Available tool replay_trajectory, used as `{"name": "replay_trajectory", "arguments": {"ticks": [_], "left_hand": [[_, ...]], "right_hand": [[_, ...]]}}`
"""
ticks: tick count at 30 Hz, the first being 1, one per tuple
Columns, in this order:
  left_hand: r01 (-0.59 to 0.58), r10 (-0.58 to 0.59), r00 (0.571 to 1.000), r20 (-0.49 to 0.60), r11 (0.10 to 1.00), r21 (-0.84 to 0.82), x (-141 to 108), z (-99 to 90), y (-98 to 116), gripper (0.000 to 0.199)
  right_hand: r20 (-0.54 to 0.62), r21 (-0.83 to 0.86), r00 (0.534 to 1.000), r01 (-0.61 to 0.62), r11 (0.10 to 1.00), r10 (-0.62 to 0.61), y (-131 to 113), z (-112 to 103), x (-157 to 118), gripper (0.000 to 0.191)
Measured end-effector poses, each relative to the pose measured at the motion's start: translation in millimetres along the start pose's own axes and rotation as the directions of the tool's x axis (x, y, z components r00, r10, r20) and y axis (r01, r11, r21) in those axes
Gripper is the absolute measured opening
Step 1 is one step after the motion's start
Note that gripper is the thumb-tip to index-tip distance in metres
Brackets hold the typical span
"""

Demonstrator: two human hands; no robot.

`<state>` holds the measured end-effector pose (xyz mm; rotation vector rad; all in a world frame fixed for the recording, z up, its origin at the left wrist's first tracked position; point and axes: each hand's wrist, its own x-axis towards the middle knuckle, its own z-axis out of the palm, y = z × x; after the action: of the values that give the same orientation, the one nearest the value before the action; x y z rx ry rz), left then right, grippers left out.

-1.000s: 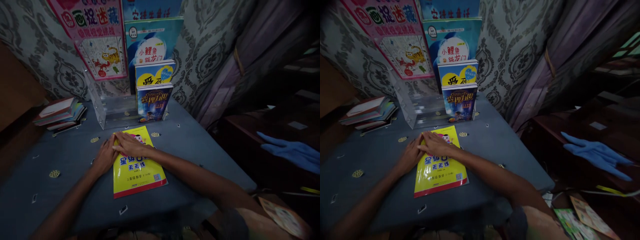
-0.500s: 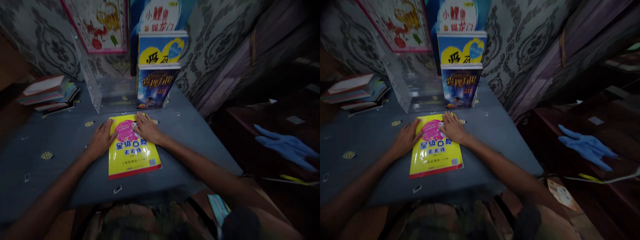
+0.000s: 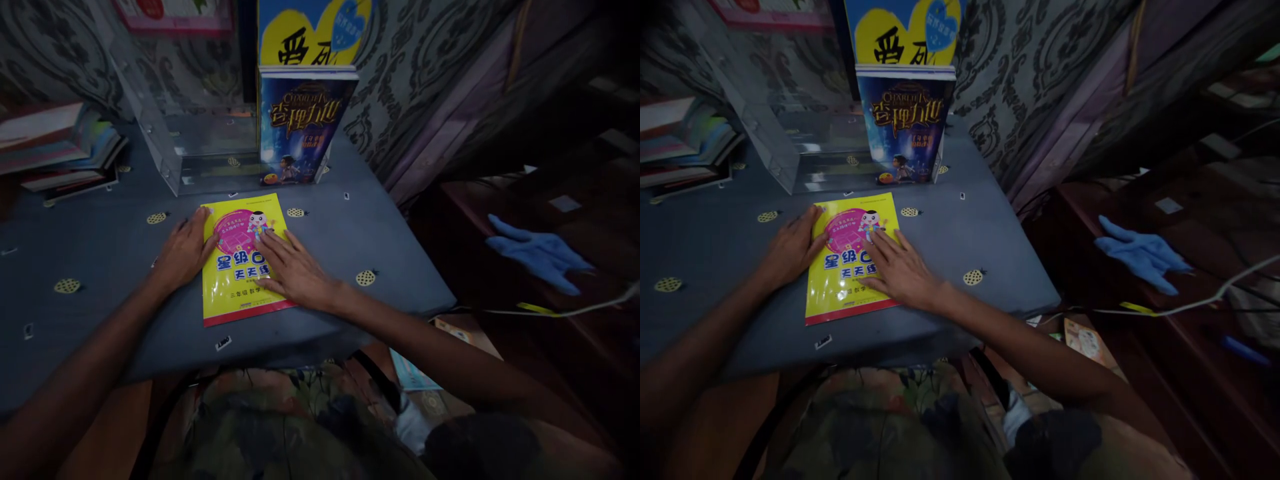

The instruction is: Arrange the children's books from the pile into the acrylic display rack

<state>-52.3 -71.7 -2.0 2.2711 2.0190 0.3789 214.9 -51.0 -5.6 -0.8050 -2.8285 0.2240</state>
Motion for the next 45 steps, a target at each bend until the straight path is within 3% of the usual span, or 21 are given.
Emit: {"name": "replay_trajectory", "arguments": {"ticks": [8,13,16,21,25,28,37,40,42,45], "left_hand": [[-0.019,0.019,0.999,-0.035,1.000,0.010,0.1,4.7,-2.0,0.063],[-0.024,0.024,0.999,-0.039,0.999,0.022,0.6,4.7,-3.1,0.061],[-0.041,0.042,0.998,-0.044,0.999,0.029,0.5,4.2,-3.7,0.062],[-0.031,0.031,0.999,-0.025,0.999,0.021,-0.4,3.9,-4.1,0.062],[-0.022,0.022,1.000,-0.022,1.000,0.012,-1.0,3.4,-3.0,0.063],[-0.012,0.012,1.000,-0.018,1.000,0.001,-0.6,2.6,-2.2,0.063],[0.088,-0.112,0.985,-0.129,0.979,-0.182,-7.0,5.5,7.2,0.063],[0.146,-0.211,0.973,-0.089,0.872,-0.467,-5.3,3.0,15.5,0.062],[0.214,-0.338,0.940,-0.048,0.692,-0.689,0.6,-1.9,18.3,0.056],[0.310,-0.556,0.828,0.064,0.360,-0.880,10.1,-15.7,20.3,0.046]], "right_hand": [[0.047,0.026,0.986,0.159,0.987,-0.160,-25.2,4.2,-8.7,0.067],[0.053,0.068,0.923,0.377,0.924,-0.381,-65.9,6.7,5.5,0.068],[0.044,0.101,0.898,0.432,0.896,-0.438,-78.6,6.3,10.6,0.068],[0.064,0.170,0.942,0.315,0.934,-0.330,-63.0,2.3,-4.5,0.078],[0.076,0.194,0.987,0.121,0.974,-0.138,-37.7,-0.5,-32.7,0.083],[0.077,0.204,0.997,-0.003,0.979,-0.012,-26.3,0.3,-48.1,0.085],[0.046,0.233,0.998,-0.046,0.971,0.036,-25.6,3.0,-52.0,0.084],[0.015,0.265,0.999,-0.044,0.963,0.042,-25.2,2.9,-51.8,0.079],[-0.007,0.281,0.999,-0.041,0.959,0.045,-24.8,4.0,-51.3,0.076],[-0.029,0.290,0.998,-0.050,0.956,0.061,-24.6,6.2,-50.7,0.070]]}}
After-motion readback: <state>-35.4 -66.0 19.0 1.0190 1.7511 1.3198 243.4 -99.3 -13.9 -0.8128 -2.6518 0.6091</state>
